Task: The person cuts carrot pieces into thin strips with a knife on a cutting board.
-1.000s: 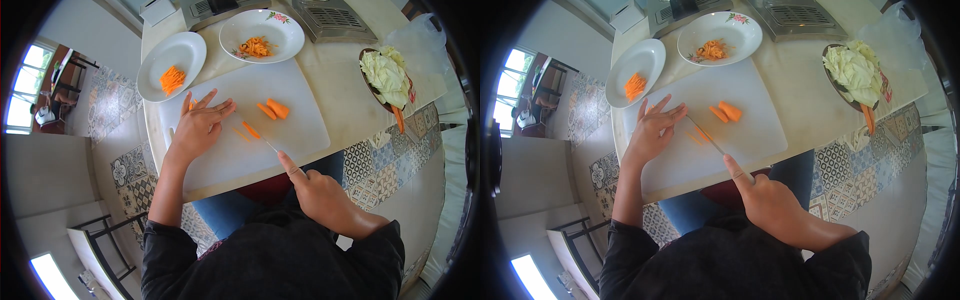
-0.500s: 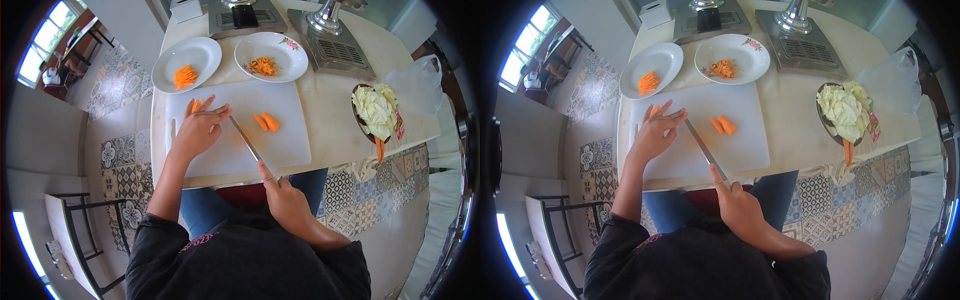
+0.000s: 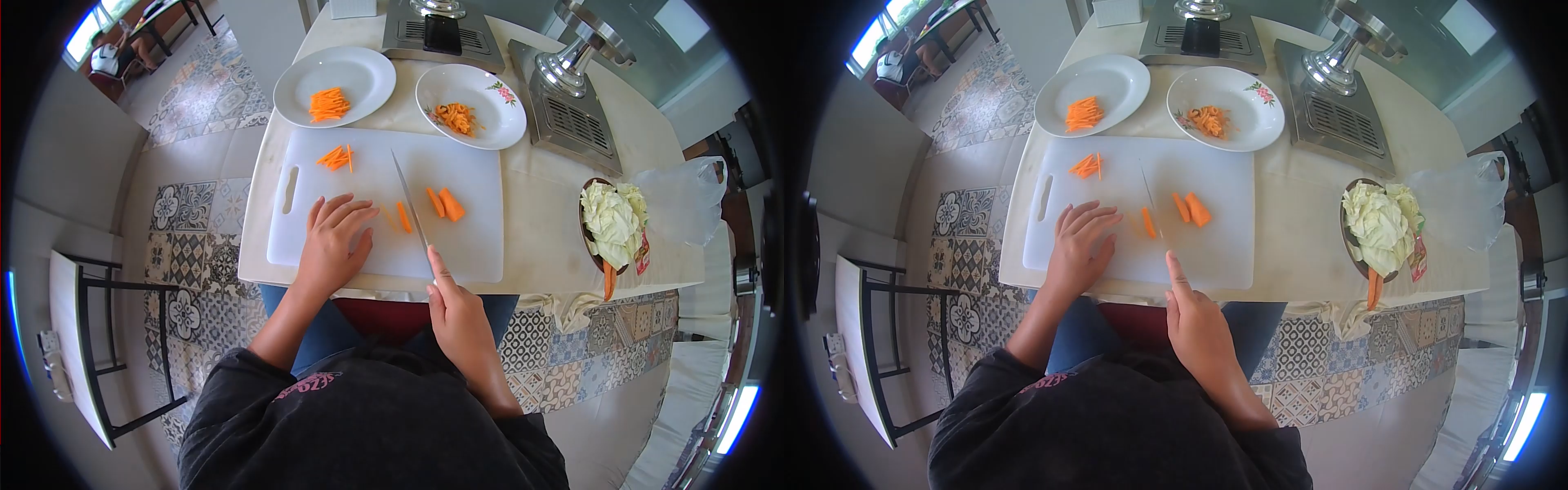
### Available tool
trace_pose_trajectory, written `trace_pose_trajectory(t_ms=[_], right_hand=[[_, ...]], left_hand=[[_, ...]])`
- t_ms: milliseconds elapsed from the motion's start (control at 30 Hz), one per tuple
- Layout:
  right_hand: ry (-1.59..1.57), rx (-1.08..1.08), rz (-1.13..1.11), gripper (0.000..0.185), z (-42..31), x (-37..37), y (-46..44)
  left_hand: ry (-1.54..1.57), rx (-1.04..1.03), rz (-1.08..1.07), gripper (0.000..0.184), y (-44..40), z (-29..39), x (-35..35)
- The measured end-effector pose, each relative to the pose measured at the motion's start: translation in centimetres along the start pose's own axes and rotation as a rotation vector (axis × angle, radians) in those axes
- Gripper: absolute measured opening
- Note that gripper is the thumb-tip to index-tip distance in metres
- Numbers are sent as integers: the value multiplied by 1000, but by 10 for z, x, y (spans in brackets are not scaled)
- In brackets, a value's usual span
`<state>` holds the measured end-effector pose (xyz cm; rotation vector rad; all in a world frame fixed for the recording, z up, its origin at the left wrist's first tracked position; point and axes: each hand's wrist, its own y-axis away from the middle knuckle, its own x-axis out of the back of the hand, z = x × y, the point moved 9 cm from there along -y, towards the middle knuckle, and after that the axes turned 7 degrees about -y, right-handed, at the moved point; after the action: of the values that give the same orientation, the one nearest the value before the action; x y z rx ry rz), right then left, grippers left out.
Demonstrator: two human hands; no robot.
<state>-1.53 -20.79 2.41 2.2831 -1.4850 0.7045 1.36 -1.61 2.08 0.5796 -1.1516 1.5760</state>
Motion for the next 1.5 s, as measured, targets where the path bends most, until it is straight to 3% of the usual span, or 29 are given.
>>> trace_pose_trajectory(t_ms=[400, 867, 1167, 1267, 1500], right_hand=[[62, -6, -24, 56, -11, 2, 14], [67, -39, -44, 58, -5, -7, 12], [94, 12, -36, 60, -8, -8, 12], [100, -13, -63, 61, -9, -7, 13], [77, -44, -68, 60, -9, -6, 15]], left_hand=[[-105, 21, 166, 31, 4, 27, -10], [-194, 54, 95, 27, -3, 28, -19], [60, 31, -15, 65, -14, 21, -17], [-33, -70, -116, 72, -22, 21, -19], [-97, -95, -209, 75, -23, 17, -28]])
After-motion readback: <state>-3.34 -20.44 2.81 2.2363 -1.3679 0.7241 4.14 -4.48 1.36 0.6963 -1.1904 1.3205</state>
